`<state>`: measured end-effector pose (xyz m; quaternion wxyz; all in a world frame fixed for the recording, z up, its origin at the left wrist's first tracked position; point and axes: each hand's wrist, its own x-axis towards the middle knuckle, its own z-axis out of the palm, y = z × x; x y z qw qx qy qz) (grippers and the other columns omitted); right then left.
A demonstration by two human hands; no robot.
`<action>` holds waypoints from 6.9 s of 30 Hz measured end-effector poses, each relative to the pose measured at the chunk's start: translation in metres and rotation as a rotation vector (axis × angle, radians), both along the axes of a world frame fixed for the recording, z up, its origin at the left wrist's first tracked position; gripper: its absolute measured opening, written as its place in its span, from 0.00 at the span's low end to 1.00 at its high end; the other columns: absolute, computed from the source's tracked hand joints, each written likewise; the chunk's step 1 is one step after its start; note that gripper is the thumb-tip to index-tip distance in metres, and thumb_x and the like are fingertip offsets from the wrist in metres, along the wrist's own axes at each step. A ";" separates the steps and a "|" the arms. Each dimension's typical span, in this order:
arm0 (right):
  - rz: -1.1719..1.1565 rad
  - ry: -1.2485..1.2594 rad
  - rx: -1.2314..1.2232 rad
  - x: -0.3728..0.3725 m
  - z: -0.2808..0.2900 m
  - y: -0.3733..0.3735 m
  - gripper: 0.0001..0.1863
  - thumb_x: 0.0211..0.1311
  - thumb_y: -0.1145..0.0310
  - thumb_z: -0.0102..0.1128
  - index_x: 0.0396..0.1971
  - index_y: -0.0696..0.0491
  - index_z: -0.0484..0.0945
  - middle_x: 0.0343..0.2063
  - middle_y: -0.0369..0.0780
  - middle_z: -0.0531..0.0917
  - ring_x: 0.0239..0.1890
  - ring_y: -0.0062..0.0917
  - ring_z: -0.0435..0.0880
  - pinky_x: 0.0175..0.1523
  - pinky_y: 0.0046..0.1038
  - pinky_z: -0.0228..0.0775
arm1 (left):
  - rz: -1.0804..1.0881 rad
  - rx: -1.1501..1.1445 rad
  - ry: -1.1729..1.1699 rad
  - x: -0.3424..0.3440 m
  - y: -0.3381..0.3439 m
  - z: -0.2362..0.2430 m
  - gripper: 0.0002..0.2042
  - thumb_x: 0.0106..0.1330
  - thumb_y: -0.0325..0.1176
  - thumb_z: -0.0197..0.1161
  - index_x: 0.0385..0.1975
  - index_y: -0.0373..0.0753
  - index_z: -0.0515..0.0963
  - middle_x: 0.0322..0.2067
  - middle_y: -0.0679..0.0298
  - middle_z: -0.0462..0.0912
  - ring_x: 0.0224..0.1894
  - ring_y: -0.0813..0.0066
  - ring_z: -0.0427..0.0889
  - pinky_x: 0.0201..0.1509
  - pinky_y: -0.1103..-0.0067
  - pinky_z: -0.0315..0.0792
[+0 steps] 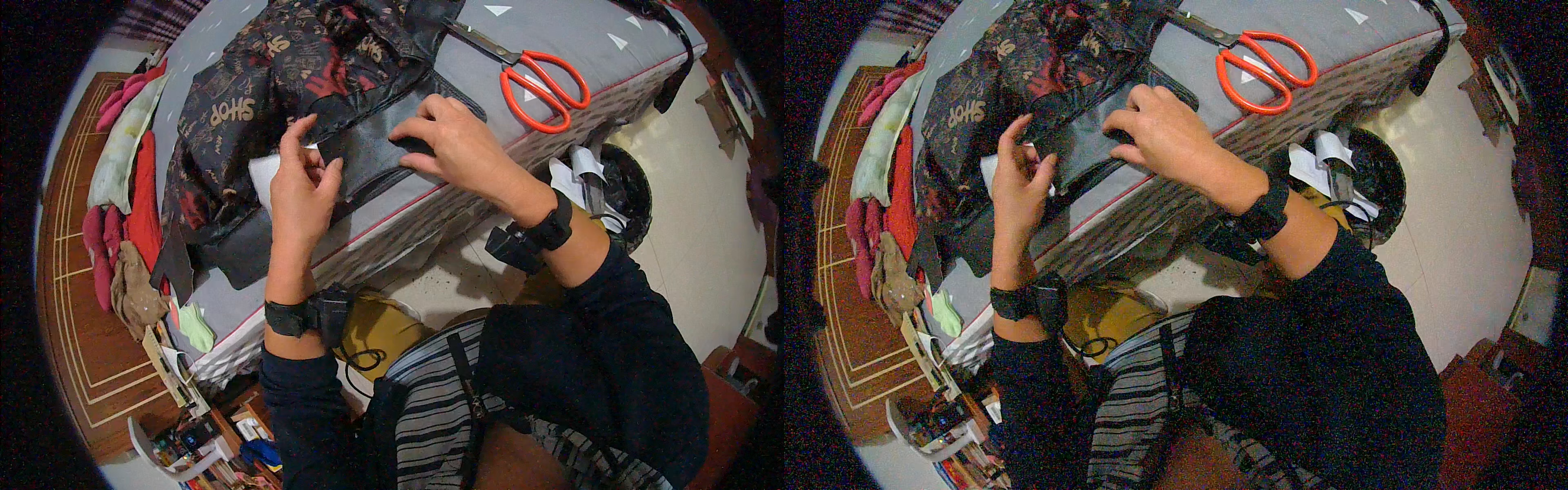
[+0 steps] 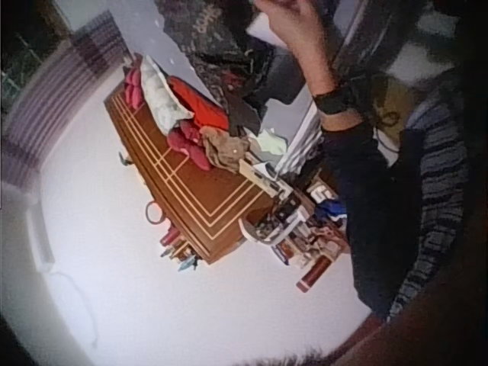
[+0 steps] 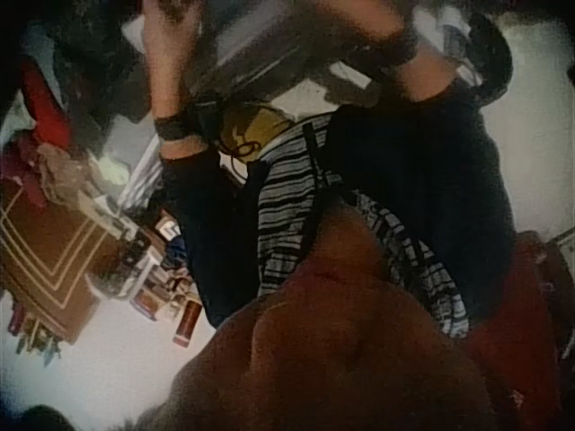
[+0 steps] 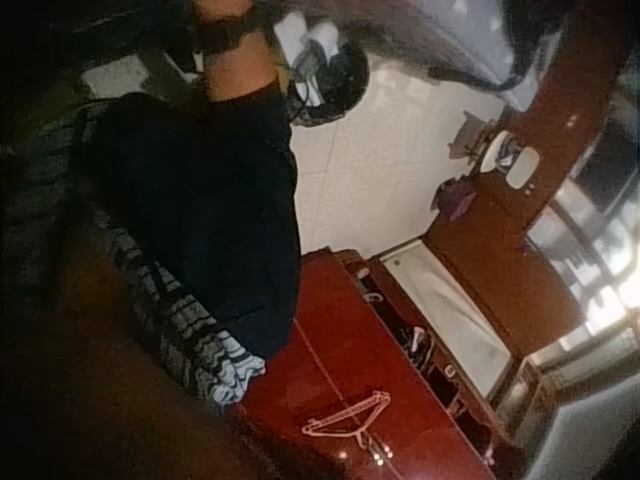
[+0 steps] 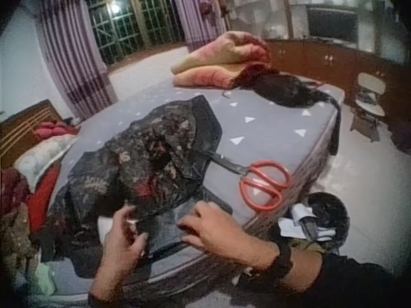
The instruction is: The person repairs a black patterned bag by applying a black patch to its side. They smooth the patch, use orange scissors to trim the edges, and press the patch firmly into place.
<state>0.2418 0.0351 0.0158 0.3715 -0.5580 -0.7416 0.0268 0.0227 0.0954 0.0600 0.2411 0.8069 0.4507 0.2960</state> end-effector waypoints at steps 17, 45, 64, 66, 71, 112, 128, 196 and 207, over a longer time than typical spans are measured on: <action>-0.009 0.004 0.026 -0.001 0.000 -0.001 0.18 0.47 0.64 0.70 0.41 0.47 0.81 0.34 0.41 0.74 0.39 0.37 0.74 0.45 0.34 0.70 | 0.058 0.377 0.117 0.005 -0.011 -0.029 0.22 0.58 0.23 0.61 0.54 0.44 0.68 0.35 0.55 0.77 0.33 0.59 0.78 0.37 0.69 0.73; 0.411 -0.018 0.109 -0.004 -0.004 0.010 0.08 0.47 0.77 0.63 0.30 0.52 0.78 0.31 0.37 0.76 0.37 0.35 0.76 0.43 0.30 0.71 | -0.115 0.806 0.303 -0.004 -0.043 -0.037 0.10 0.45 0.27 0.67 0.29 0.45 0.79 0.28 0.72 0.76 0.35 0.69 0.74 0.36 0.73 0.65; 0.270 -0.087 0.141 -0.015 -0.011 0.010 0.04 0.48 0.68 0.60 0.24 0.49 0.76 0.27 0.37 0.76 0.34 0.34 0.78 0.38 0.35 0.73 | -0.260 0.837 0.330 -0.008 -0.039 -0.032 0.11 0.43 0.28 0.65 0.29 0.43 0.79 0.27 0.73 0.76 0.35 0.72 0.75 0.37 0.75 0.65; 0.249 -0.105 0.164 -0.015 -0.011 0.010 0.03 0.47 0.67 0.59 0.23 0.49 0.76 0.26 0.36 0.76 0.34 0.33 0.78 0.37 0.35 0.73 | -0.271 0.837 0.334 -0.008 -0.039 -0.032 0.11 0.42 0.28 0.65 0.29 0.43 0.79 0.27 0.72 0.76 0.36 0.72 0.75 0.38 0.75 0.66; 0.183 -0.099 0.214 -0.019 -0.017 0.008 0.03 0.47 0.66 0.58 0.22 0.47 0.76 0.25 0.35 0.75 0.33 0.32 0.78 0.35 0.34 0.73 | -0.313 0.844 0.353 -0.008 -0.039 -0.027 0.11 0.43 0.29 0.63 0.30 0.42 0.79 0.28 0.71 0.76 0.36 0.72 0.75 0.38 0.75 0.66; 0.265 -0.096 0.145 -0.017 -0.013 -0.008 0.24 0.43 0.75 0.63 0.45 0.40 0.80 0.32 0.33 0.73 0.38 0.29 0.73 0.42 0.31 0.63 | -0.060 0.786 0.319 -0.060 -0.032 0.024 0.14 0.51 0.21 0.62 0.40 0.41 0.79 0.39 0.59 0.79 0.46 0.59 0.77 0.52 0.68 0.70; 0.323 -0.099 0.145 -0.015 -0.013 -0.007 0.23 0.43 0.75 0.63 0.43 0.38 0.81 0.33 0.33 0.73 0.38 0.28 0.73 0.40 0.31 0.64 | -0.160 0.380 0.146 -0.026 -0.015 -0.029 0.08 0.56 0.26 0.64 0.35 0.38 0.78 0.39 0.59 0.82 0.45 0.59 0.79 0.50 0.70 0.72; 0.336 -0.307 -0.294 -0.042 0.037 0.120 0.19 0.49 0.55 0.69 0.36 0.52 0.77 0.36 0.45 0.78 0.41 0.43 0.80 0.42 0.40 0.73 | -0.027 0.510 0.260 0.022 -0.049 -0.055 0.09 0.55 0.29 0.57 0.35 0.37 0.69 0.57 0.45 0.67 0.59 0.33 0.63 0.62 0.46 0.57; 0.313 -0.258 -0.388 -0.036 0.044 0.133 0.14 0.52 0.65 0.68 0.34 0.57 0.77 0.28 0.44 0.81 0.33 0.38 0.81 0.39 0.34 0.72 | -0.029 0.447 0.336 0.017 -0.039 -0.047 0.19 0.54 0.37 0.63 0.44 0.38 0.70 0.57 0.50 0.68 0.59 0.47 0.65 0.62 0.58 0.61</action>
